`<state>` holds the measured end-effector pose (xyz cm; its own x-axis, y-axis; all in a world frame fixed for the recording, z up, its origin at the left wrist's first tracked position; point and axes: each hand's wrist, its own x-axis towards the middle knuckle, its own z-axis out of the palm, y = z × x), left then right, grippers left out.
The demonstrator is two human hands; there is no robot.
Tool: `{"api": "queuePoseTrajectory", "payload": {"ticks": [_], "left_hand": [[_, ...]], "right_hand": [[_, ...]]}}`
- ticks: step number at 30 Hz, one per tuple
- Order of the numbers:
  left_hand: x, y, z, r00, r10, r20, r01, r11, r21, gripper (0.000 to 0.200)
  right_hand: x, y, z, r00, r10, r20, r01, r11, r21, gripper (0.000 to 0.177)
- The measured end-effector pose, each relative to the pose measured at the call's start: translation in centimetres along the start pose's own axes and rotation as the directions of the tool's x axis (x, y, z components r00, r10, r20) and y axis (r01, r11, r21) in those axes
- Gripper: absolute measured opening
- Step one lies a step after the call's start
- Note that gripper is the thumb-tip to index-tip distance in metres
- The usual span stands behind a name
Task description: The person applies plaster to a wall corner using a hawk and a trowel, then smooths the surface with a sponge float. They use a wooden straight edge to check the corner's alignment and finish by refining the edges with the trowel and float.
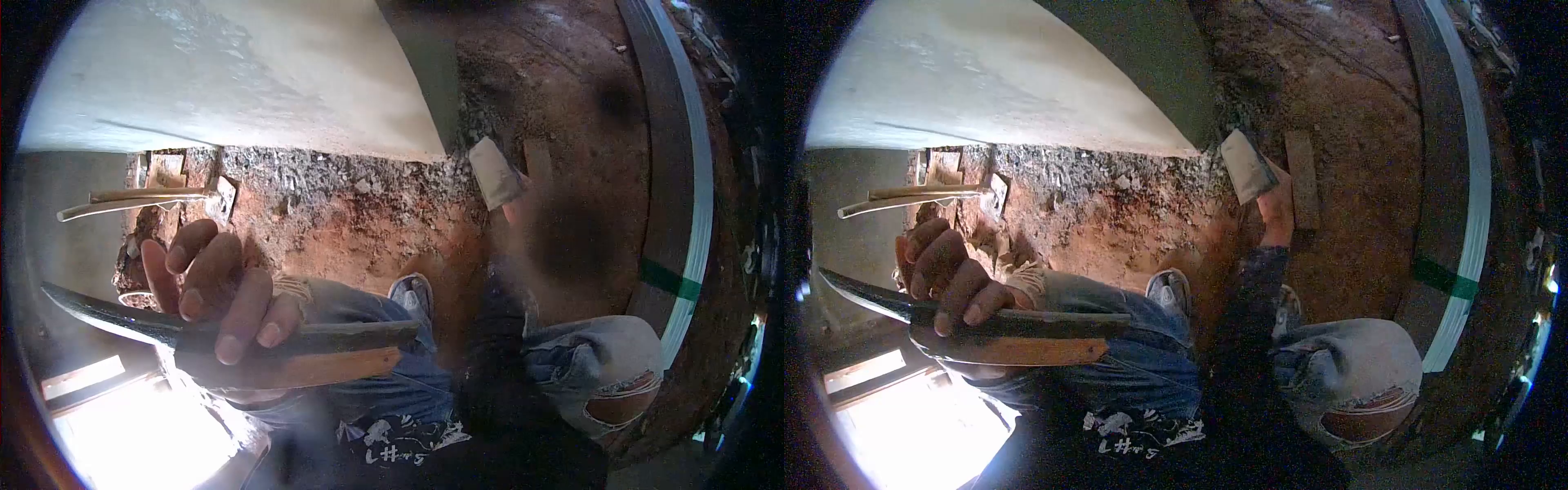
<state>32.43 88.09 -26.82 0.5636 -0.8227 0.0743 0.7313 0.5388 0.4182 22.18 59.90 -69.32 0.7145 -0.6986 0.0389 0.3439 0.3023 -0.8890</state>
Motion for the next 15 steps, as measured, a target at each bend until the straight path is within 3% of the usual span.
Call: {"api": "queuePoseTrajectory", "payload": {"ticks": [3,7,8,10,14,15], "left_hand": [[0.1,-0.6,0.5,0.998,0.035,-0.047,-0.033,0.998,0.053,0.035],[0.1,-1.3,0.3,0.986,0.114,-0.123,-0.116,0.993,-0.010,0.047],[-0.1,-1.9,0.4,0.964,0.177,-0.200,-0.182,0.983,-0.010,0.049],[0.4,-2.3,-0.4,0.966,0.191,-0.173,-0.205,0.977,-0.066,0.057],[1.3,-2.7,-1.8,0.958,0.193,-0.214,-0.207,0.978,-0.042,0.041],[1.5,-2.8,-2.3,0.961,0.202,-0.191,-0.215,0.975,-0.052,0.041]], "right_hand": [[-1.0,-2.1,0.8,0.999,-0.033,0.010,0.029,0.965,0.260,0.039],[-0.1,-7.5,3.8,0.991,-0.128,0.049,0.099,0.916,0.389,0.041],[1.0,-9.6,4.9,0.981,-0.182,0.071,0.140,0.907,0.396,0.041],[3.0,-14.6,7.2,0.941,-0.312,0.128,0.239,0.885,0.399,0.042],[4.6,-28.1,14.0,0.833,-0.505,0.226,0.415,0.841,0.348,0.044],[4.1,-32.9,17.7,0.824,-0.527,0.210,0.490,0.848,0.204,0.043]]}}
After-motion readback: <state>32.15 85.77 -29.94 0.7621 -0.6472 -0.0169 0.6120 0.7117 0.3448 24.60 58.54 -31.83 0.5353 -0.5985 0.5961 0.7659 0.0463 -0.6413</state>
